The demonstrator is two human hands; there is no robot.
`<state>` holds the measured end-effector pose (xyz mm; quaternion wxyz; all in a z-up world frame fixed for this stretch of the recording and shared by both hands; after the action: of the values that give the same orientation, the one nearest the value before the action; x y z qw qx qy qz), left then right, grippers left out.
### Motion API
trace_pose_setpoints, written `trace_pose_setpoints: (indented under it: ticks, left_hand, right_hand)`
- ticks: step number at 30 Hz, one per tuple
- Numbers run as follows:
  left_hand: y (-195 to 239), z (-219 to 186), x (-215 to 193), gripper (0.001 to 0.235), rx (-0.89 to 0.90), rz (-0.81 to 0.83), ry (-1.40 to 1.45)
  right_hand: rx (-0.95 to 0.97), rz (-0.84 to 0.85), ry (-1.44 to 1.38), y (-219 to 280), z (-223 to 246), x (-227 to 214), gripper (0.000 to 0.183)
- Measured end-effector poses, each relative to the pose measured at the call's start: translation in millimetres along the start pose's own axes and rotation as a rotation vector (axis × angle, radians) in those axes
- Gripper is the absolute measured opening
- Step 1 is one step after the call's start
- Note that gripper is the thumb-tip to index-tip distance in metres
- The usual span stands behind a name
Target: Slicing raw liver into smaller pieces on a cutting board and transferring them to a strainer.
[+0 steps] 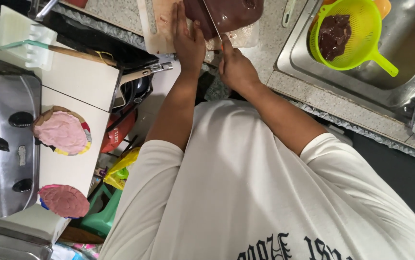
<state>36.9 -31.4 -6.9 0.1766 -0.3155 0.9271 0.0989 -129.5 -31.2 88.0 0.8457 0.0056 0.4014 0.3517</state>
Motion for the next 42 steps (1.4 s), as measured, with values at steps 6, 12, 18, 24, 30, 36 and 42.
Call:
trace_pose_setpoints:
  ticks: [6, 12, 18, 24, 30, 36, 42]
  left_hand:
    - [0, -3, 0, 0.055, -0.012, -0.001, 0.021]
    - [-1, -1, 0, 0.054, 0.002, -0.003, 0.040]
    - [-2, 2, 1, 0.053, 0.014, -0.003, -0.049]
    - [-2, 6, 4, 0.050, 0.059, -0.012, -0.057]
    - [-2, 7, 7, 0.049, 0.045, 0.009, 0.043]
    - [-1, 0, 6, 0.048, 0.009, 0.014, 0.050]
    - [-5, -3, 6, 0.047, -0.016, 0.003, 0.059]
  right_hand:
    - [-0.003, -0.009, 0.014, -2, -5, 2, 0.065]
    - [-0.021, -0.038, 0.003, -2, -9, 5, 0.061]
    - [-0.016, -0.031, 0.019, -2, -10, -1, 0.061]
    - [0.034, 0.120, 0.059, 0, 8, -37, 0.059]
    - [0.004, 0.113, 0.073, -4, 1, -40, 0.051]
    - [-0.045, 0.041, 0.004, 0, -15, -15, 0.059]
    - [-0.046, 0.029, 0.047, -4, -18, -18, 0.060]
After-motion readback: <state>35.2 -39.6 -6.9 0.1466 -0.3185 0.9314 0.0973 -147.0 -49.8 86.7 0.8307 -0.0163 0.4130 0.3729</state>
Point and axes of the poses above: each hand's wrist, its own y-axis away from the middle knuckle, its own x-axis out of the palm, z = x × y, the point moved 5 cm from there along -y, towards the middle knuckle, and after that the axes turned 7 degrees about -x, right-handed, at the moved point
